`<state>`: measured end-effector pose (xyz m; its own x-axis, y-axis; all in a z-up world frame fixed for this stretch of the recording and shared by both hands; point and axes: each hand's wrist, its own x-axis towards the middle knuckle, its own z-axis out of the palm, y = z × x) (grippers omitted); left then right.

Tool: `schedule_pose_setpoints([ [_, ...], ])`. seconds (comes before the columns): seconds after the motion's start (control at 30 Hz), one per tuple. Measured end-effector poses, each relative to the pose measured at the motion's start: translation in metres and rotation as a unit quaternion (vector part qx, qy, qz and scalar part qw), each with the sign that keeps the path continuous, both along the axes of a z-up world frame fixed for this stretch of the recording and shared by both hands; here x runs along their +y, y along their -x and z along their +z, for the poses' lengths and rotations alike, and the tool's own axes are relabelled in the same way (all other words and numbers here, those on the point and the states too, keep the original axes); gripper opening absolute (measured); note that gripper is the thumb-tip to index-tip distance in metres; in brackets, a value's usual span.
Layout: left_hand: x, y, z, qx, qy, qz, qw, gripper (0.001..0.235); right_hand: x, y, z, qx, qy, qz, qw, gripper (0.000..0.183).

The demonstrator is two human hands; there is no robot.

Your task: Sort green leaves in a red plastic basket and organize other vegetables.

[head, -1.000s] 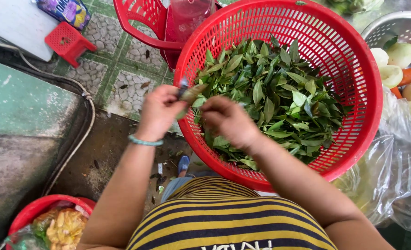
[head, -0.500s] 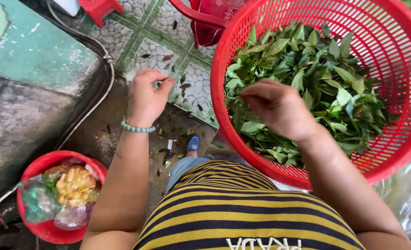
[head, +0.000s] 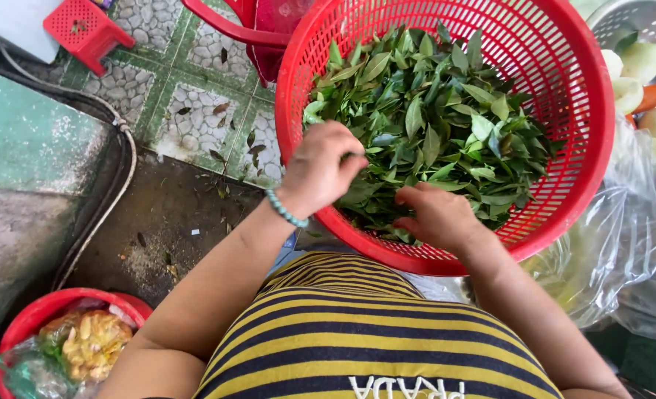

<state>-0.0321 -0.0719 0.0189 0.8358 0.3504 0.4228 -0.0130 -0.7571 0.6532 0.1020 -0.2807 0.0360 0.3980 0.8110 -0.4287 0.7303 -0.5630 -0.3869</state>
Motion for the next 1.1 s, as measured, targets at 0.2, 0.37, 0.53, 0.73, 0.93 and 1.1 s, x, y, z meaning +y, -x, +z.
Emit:
schedule_pose_setpoints([
  [0.2,-0.012,-0.01,-0.016,0.152,-0.036,-0.018,0.988,0.023,-0.028,-0.065,-0.015,-0.193,-0.088,-0.162,0.964,0.023],
  [0.37,0.017,-0.003,-0.001,0.165,-0.082,0.105,0.977,0.042,-0.012,-0.037,0.042,-0.116,-0.117,-0.085,0.983,0.043],
  [0.53,0.033,0.007,-0.005,0.226,-0.091,0.213,0.946,0.081,0.041,0.01,-0.012,-0.082,0.033,0.285,0.954,0.061],
  [0.73,0.028,0.019,-0.013,0.262,-0.063,0.212,0.939,0.088,0.059,-0.044,0.007,-0.088,0.209,0.2,0.953,0.079],
  [0.93,0.006,0.004,-0.029,0.175,-0.113,0.151,0.966,0.041,0.024,-0.106,-0.009,-0.182,0.176,0.169,0.952,0.086],
  [1.1,-0.032,-0.035,-0.014,0.458,-0.077,-0.054,0.884,0.03,0.006,-0.118,0.017,-0.155,0.167,0.071,0.971,0.095],
])
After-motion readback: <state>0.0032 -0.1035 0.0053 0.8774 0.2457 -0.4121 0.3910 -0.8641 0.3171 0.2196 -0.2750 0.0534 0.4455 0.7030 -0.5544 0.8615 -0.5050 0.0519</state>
